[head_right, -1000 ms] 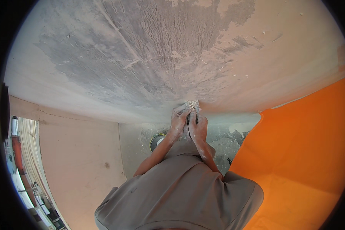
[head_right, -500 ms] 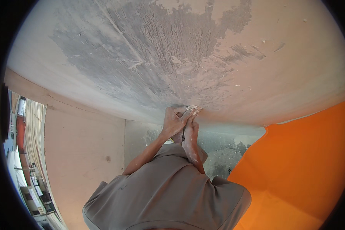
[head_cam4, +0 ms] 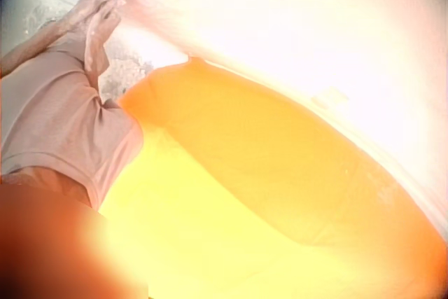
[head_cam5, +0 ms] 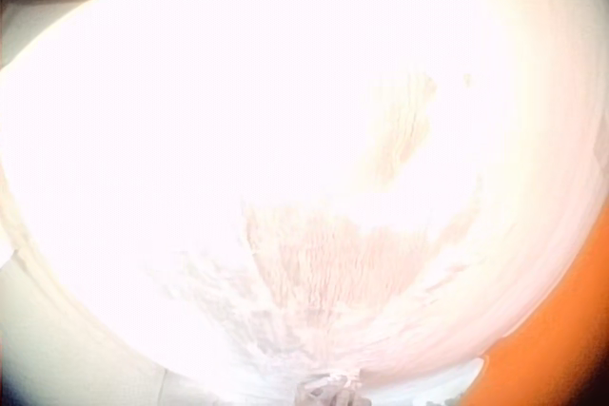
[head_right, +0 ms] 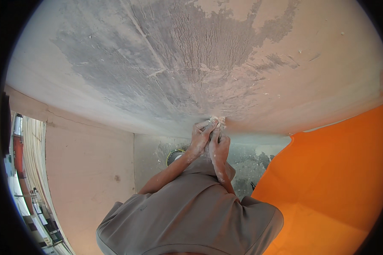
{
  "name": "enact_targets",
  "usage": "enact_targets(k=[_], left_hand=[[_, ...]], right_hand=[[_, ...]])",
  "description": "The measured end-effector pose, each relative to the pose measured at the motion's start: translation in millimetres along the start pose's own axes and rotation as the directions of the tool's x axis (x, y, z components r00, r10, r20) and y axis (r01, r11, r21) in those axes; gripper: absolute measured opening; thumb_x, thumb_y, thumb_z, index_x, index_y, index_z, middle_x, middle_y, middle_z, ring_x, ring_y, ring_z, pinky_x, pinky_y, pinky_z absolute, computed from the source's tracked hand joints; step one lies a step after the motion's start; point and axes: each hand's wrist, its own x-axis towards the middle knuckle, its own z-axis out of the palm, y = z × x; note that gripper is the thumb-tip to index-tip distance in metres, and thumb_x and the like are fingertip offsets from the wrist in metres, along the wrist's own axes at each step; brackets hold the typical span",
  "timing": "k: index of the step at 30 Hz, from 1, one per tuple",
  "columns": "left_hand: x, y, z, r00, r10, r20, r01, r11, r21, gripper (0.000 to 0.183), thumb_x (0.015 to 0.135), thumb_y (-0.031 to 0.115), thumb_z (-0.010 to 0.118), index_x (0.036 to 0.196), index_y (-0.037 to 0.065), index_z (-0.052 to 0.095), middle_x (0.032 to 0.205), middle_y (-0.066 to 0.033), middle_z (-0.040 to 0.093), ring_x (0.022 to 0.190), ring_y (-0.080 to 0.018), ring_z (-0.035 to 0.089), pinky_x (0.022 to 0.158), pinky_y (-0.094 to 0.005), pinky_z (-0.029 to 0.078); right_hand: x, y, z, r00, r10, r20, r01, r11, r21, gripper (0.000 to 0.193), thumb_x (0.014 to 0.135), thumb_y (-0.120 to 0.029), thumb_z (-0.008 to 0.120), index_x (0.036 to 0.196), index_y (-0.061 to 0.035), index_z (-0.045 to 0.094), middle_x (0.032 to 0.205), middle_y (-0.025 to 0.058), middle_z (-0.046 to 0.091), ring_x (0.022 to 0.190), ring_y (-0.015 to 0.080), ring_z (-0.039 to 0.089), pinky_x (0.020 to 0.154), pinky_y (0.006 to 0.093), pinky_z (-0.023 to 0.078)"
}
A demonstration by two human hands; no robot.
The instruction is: Repairing a hole or gap in a white wall using a putty knife and filler compound.
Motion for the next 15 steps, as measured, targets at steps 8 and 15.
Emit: enact_targets(k=[8,15], left_hand=[[-15,-3,13,0.996,-0.047,-0.082,0.036,0.990,-0.139,0.019,0.103,0.017,0.065,0.097,0.002,0.075,0.085,0.0023,0.068,0.073,-0.0040,0.057,0.061,-0.0228,0.045],[-11,31,5,0.987,0.134,-0.091,-0.070,0.858,0.508,0.023,0.098,0.014,0.066,0.086,-0.003,0.075,0.069,-0.0001,0.068,0.063,-0.0033,0.054,0.054,-0.0247,0.044]], right_hand=[[0,-1,-8,1.000,0.000,-0.007,-0.001,0.994,-0.113,0.058,0.108,-0.038,0.050,0.078,0.0096,0.063,0.056,0.0141,0.058,0.053,0.0160,0.053,0.053,0.0433,0.042],[-6,-8,14,0.969,0.201,0.143,-0.246,0.808,0.535,0.057,0.109,-0.046,0.047,0.094,0.0025,0.072,0.079,0.0027,0.069,0.069,0.0097,0.062,0.061,0.0271,0.049]])
